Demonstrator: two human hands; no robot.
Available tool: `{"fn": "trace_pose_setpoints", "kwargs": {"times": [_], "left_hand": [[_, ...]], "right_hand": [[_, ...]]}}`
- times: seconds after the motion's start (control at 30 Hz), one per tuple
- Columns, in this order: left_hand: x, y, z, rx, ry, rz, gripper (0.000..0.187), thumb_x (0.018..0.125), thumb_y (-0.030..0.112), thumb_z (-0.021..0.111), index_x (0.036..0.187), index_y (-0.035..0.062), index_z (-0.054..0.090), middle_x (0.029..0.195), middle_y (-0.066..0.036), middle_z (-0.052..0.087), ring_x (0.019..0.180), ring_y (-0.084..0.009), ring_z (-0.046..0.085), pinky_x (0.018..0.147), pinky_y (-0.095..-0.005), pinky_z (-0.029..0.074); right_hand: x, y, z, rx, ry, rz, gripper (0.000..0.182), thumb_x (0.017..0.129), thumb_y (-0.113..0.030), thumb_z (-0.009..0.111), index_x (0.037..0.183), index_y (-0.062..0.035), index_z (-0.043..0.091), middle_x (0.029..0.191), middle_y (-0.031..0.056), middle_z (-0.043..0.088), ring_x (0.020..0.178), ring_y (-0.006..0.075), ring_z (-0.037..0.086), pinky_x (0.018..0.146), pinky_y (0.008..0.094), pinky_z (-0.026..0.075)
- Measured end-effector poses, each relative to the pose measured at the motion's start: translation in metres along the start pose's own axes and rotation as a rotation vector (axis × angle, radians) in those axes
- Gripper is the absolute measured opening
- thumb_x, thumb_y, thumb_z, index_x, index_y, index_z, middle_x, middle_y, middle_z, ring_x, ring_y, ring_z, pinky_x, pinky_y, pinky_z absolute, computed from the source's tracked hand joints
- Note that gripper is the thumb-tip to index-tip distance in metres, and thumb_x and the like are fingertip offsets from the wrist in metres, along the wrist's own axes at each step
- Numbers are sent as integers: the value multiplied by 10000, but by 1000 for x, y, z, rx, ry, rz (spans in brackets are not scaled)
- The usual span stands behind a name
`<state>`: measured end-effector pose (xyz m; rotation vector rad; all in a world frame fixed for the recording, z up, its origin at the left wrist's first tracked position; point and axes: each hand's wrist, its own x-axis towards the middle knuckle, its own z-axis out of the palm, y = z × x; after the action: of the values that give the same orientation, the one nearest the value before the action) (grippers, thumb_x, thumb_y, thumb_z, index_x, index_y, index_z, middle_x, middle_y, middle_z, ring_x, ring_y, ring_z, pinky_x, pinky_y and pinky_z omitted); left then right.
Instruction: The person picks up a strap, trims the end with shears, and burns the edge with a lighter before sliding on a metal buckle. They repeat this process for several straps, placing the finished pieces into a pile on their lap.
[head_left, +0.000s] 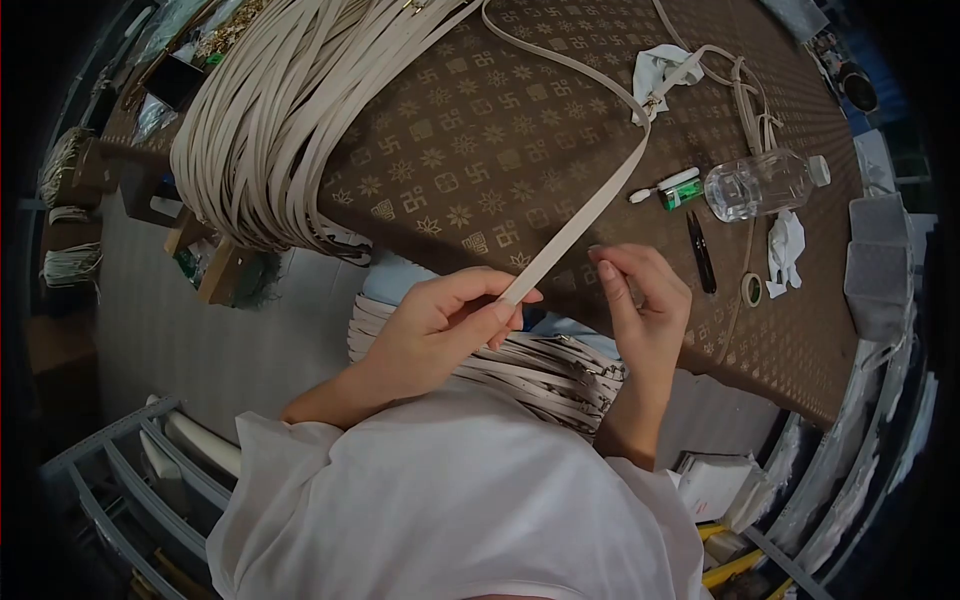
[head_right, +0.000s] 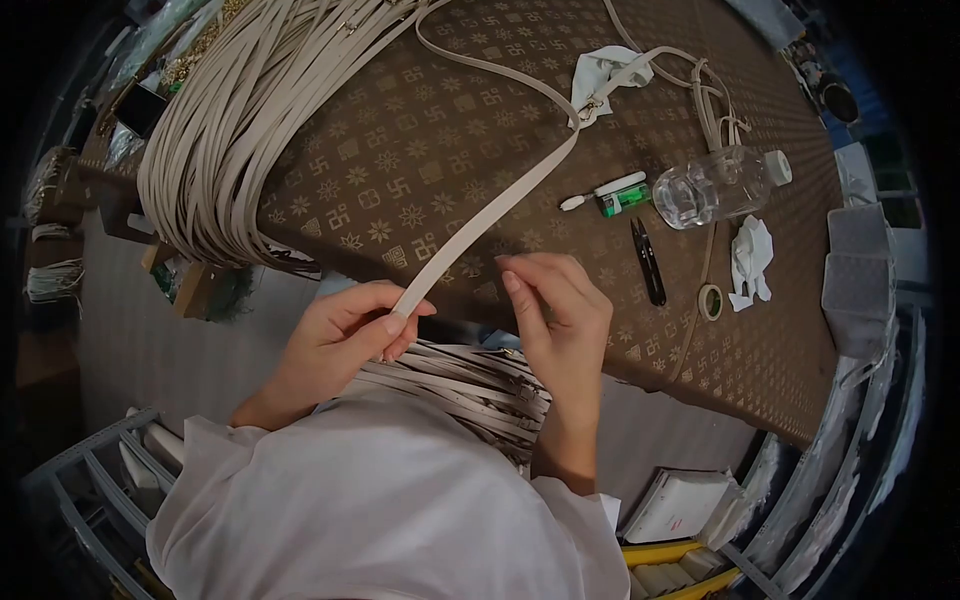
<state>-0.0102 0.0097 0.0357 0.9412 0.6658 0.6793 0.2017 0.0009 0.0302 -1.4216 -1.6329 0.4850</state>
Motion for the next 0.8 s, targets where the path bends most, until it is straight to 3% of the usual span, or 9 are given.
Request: {"fn": "trace_pose_setpoints", "kwargs": {"times": [0.07, 0.13, 0.2, 0.27, 0.4, 0.53, 0.6, 0.7, 0.8], "left_hand": [[0, 2, 1, -9, -7, -7, 197, 867, 43, 452, 1031, -35, 528, 786, -26, 541, 676, -53, 483, 627, -185, 425], [0, 3, 1, -20, -17, -6, 191, 867, 49, 462, 1022, -38, 530, 783, -37, 550, 675, -63, 507, 632, -196, 446], [0, 3, 2, -58, -10, -51, 183, 869, 60, 466, 1000, -48, 534, 771, -56, 562, 666, -84, 542, 628, -219, 479], [1, 5, 5, -59, -8, -68, 181, 869, 61, 466, 992, -53, 535, 773, -64, 569, 656, -90, 550, 621, -223, 487], [2, 5, 6, -46, -2, -56, 179, 869, 61, 465, 984, -55, 538, 774, -75, 582, 623, -92, 554, 601, -219, 492], [4, 11, 7, 55, 67, -86, 158, 867, 71, 451, 920, -47, 541, 683, -70, 573, 547, -95, 534, 505, -194, 437], [7, 8, 3, 110, 80, -70, 166, 875, 105, 466, 907, -34, 552, 687, -44, 556, 530, -52, 480, 471, -172, 393], [15, 2, -4, 30, 58, 34, 159, 876, 107, 456, 887, -22, 549, 628, -24, 517, 480, -44, 417, 428, -171, 333], [22, 7, -22, -260, 252, 147, 168, 883, 131, 439, 852, 0, 540, 581, -4, 458, 434, -44, 356, 392, -175, 277]], "right_hand": [[-3, 5, -1, -38, 58, 18, 83, 756, -5, 588, 834, 1, 617, 790, 96, 592, 686, 160, 565, 600, 240, 446], [-1, 19, -14, -270, 255, 129, 85, 765, -8, 576, 842, 3, 611, 801, 97, 597, 698, 193, 574, 624, 262, 451], [-5, 51, -32, -392, 284, 127, 134, 774, -46, 577, 898, -3, 601, 883, 118, 581, 775, 245, 560, 686, 306, 444], [-6, 73, -42, -959, 359, 156, 203, 776, -95, 582, 962, -13, 583, 955, 146, 540, 848, 286, 518, 738, 350, 417], [-13, 82, -45, -901, 283, 309, 261, 768, -122, 591, 1006, -19, 565, 965, 162, 501, 870, 297, 487, 755, 379, 396], [-17, 82, -47, -689, 334, 401, 223, 735, -108, 615, 928, -5, 568, 871, 144, 509, 812, 306, 502, 715, 371, 407], [-19, 86, -50, -674, 376, 341, 233, 700, -93, 655, 903, -14, 575, 792, 114, 520, 693, 248, 537, 637, 322, 439], [-16, 78, -52, -576, 365, 404, 214, 696, -92, 649, 868, -4, 558, 771, 134, 526, 711, 277, 542, 625, 348, 429], [-19, 81, -51, -599, 361, 287, 169, 720, -83, 610, 834, 3, 519, 763, 168, 525, 732, 334, 527, 618, 384, 409]]}}
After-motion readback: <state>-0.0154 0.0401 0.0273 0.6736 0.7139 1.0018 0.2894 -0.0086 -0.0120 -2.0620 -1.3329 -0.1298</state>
